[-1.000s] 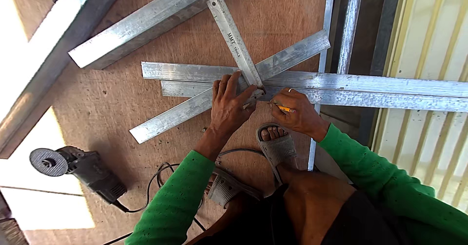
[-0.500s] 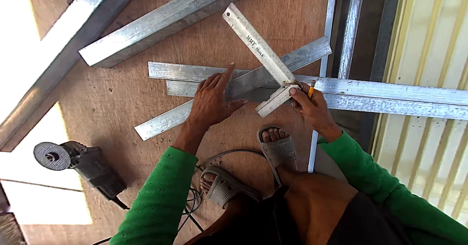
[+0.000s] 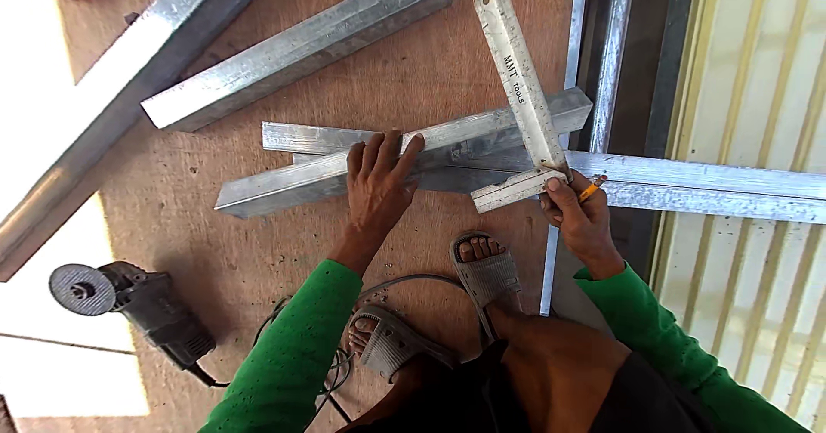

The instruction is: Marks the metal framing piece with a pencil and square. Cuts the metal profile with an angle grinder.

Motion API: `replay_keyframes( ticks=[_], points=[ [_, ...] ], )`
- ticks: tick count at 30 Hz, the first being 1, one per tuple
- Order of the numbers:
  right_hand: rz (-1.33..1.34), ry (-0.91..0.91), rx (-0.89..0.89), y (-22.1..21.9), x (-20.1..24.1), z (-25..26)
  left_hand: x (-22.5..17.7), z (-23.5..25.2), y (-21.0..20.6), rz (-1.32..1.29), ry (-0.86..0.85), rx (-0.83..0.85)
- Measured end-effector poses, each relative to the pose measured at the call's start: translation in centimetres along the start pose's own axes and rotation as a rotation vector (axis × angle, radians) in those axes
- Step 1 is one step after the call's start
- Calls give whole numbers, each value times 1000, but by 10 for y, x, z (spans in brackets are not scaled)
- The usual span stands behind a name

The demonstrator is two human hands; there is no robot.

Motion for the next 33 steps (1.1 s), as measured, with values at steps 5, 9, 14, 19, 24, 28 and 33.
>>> replay_keyframes(
  ticks=[5, 9, 14, 19, 24, 28, 33],
  points=[
    [30, -19, 10, -23, 5, 2, -8, -16, -19, 24, 20, -75],
    [12, -35, -10, -38, 25, 10, -20, -13, 17, -411, -85, 15],
    [-39, 92, 91, -55, 76, 31, -77, -4, 98, -481, -311, 168],
    [-613, 408, -19, -29, 108, 53, -38, -18, 166, -718, -373, 45],
    [-732, 161, 157, -36, 78, 28, 13, -4, 160, -1118, -391, 115],
    [-316, -218, 301, -56, -6, 15, 0, 26, 120, -361, -113, 205],
    [-21, -504, 294, -66, -47, 5, -8, 42, 47, -83, -211, 404]
  ],
)
Point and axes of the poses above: each hand's wrist, its own z-axis towards the middle knuckle, its own y-axis out of the back of the hand, x = y × z, the point moved 3 cm from there along z, towards the middle knuckle, and after that the axes turned 13 degrees about x, right-handed, at the moved point
